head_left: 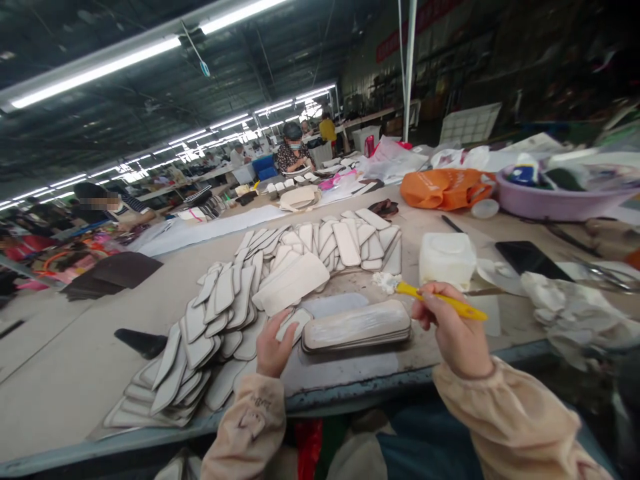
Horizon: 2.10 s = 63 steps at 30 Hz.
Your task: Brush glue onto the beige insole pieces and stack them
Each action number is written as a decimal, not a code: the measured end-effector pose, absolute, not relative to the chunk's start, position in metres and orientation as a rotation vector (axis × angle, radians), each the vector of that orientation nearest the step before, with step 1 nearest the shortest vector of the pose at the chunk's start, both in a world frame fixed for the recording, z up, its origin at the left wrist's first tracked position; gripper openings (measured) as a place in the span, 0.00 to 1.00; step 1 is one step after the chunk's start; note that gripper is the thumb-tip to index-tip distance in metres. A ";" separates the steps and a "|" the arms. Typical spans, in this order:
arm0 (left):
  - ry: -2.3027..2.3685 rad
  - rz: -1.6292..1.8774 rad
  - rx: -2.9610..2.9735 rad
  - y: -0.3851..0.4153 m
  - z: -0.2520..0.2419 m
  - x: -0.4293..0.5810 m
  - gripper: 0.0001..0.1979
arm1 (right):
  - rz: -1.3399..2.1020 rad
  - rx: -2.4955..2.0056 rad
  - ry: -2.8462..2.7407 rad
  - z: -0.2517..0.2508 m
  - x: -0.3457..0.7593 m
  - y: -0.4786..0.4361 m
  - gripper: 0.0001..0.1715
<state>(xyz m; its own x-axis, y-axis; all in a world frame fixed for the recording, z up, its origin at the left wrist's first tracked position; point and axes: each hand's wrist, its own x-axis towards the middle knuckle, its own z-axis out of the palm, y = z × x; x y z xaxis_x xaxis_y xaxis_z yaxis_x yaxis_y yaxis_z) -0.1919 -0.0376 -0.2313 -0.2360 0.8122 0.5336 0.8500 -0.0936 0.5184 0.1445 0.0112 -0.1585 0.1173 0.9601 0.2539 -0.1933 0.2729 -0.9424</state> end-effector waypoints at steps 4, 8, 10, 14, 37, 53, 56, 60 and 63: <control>-2.102 -0.543 -1.954 0.005 -0.209 -0.220 0.18 | 1.020 -0.878 -1.115 -0.156 0.151 0.011 0.10; -2.130 -0.046 -2.010 0.044 -0.206 -0.225 0.21 | 1.002 -0.885 -1.105 -0.156 0.160 0.013 0.11; -2.125 0.005 -2.016 0.056 -0.209 -0.222 0.21 | 1.000 -0.891 -1.097 -0.156 0.164 0.014 0.12; -2.119 0.075 -2.007 0.065 -0.213 -0.219 0.19 | 1.002 -0.906 -1.086 -0.158 0.170 0.015 0.12; -1.715 -0.594 -2.023 0.041 -0.128 -0.229 0.10 | 0.875 -0.835 -1.205 -0.176 0.145 0.017 0.11; -2.449 -0.595 -1.862 0.058 -0.159 -0.276 0.17 | 0.862 -0.885 -1.352 -0.186 0.135 0.016 0.12; -2.520 -0.976 -1.645 0.058 -0.156 -0.283 0.16 | 0.851 -0.896 -1.361 -0.185 0.134 0.016 0.12; -2.363 -1.198 -1.432 0.050 -0.137 -0.279 0.18 | 0.793 -0.874 -1.387 -0.185 0.133 0.016 0.11; -2.146 -1.443 -1.668 0.032 -0.117 -0.250 0.19 | 0.787 -0.855 -1.361 -0.185 0.132 0.016 0.11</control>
